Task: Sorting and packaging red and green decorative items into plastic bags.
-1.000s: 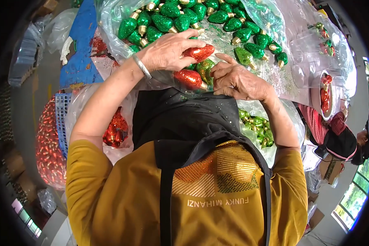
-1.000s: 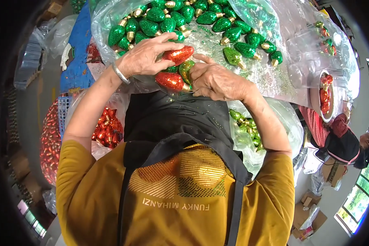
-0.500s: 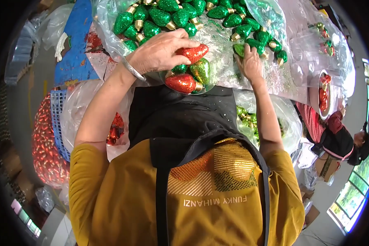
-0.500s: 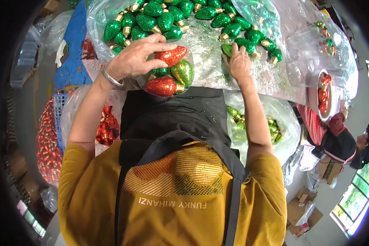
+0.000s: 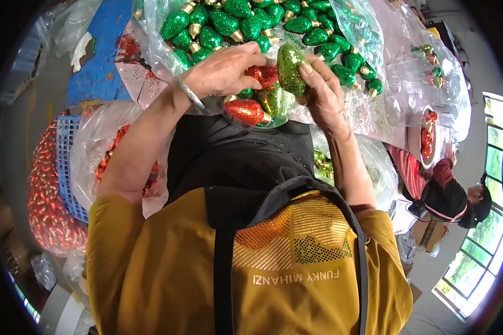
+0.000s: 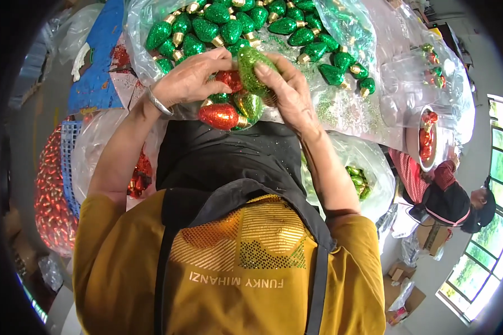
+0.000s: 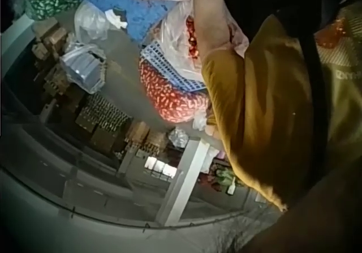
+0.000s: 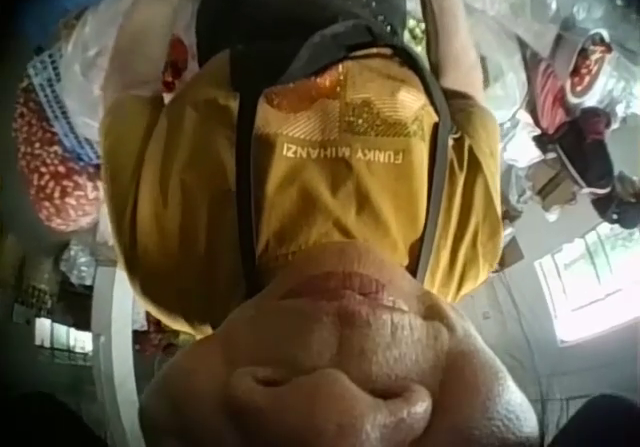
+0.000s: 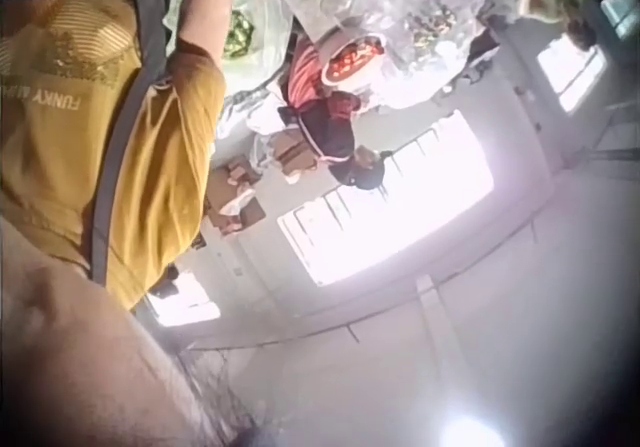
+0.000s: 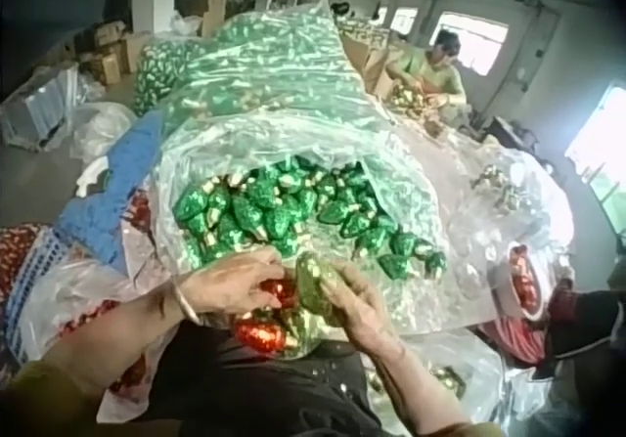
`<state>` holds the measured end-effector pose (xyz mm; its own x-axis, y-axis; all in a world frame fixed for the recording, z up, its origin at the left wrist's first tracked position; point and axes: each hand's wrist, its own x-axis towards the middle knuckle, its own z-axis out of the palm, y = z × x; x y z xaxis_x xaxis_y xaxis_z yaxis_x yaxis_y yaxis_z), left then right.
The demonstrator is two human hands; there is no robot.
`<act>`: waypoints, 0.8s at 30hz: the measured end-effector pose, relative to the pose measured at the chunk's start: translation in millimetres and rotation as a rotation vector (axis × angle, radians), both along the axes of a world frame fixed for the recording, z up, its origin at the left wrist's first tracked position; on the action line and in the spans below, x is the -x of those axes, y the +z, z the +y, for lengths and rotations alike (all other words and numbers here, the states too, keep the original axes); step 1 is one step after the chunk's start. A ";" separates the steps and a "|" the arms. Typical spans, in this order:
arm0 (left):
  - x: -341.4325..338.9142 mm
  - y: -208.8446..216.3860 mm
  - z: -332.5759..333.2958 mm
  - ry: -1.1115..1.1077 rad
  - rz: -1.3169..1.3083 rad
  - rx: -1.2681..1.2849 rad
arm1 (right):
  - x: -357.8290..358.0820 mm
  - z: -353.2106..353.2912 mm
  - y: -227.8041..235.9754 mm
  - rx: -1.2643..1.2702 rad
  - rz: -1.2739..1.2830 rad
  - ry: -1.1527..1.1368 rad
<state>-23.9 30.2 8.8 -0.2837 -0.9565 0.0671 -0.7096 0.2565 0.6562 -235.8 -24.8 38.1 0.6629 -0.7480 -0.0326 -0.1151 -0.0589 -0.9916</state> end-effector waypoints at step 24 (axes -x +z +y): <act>-21.7 2.2 -15.6 -0.090 0.060 -0.050 | -25.1 35.3 3.6 0.186 0.124 -0.073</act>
<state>-2.2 14.6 11.0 -0.3654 -0.9300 0.0395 -0.6446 0.2834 0.7100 -210.6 10.6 41.7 0.6061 -0.7947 0.0328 -0.2462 -0.2267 -0.9423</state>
